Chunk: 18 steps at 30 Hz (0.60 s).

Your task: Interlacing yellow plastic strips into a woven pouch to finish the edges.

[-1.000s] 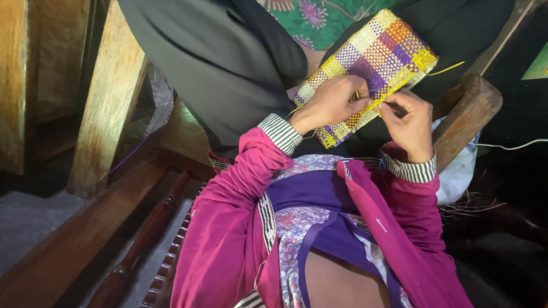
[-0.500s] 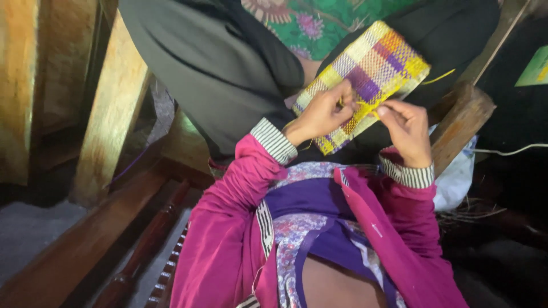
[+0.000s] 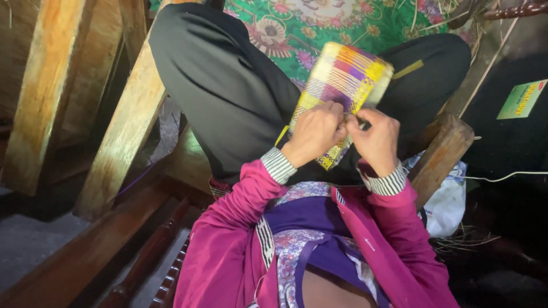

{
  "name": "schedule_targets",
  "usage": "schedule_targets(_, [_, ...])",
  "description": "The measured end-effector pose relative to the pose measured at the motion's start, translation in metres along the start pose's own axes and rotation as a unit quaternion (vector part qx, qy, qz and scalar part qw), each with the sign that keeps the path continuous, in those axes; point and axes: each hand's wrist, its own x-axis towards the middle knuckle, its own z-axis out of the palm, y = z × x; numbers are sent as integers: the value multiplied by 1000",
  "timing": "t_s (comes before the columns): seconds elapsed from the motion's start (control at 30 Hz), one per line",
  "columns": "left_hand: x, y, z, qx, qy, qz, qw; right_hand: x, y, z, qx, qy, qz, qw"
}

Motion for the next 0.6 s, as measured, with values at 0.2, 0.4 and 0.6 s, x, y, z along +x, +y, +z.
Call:
schedule_targets(0.2, [-17,19,-32,275,173,48,945,7,-2,10,16,14,-9,1000])
schedule_targets(0.4, [-24,13,-39,323,199,12,925,1,-11,9,73,12,-23,997])
schedule_targets(0.6, [-25,11,-43,7,74,-22,997,-1,-1,-1,113,-1,-31,993])
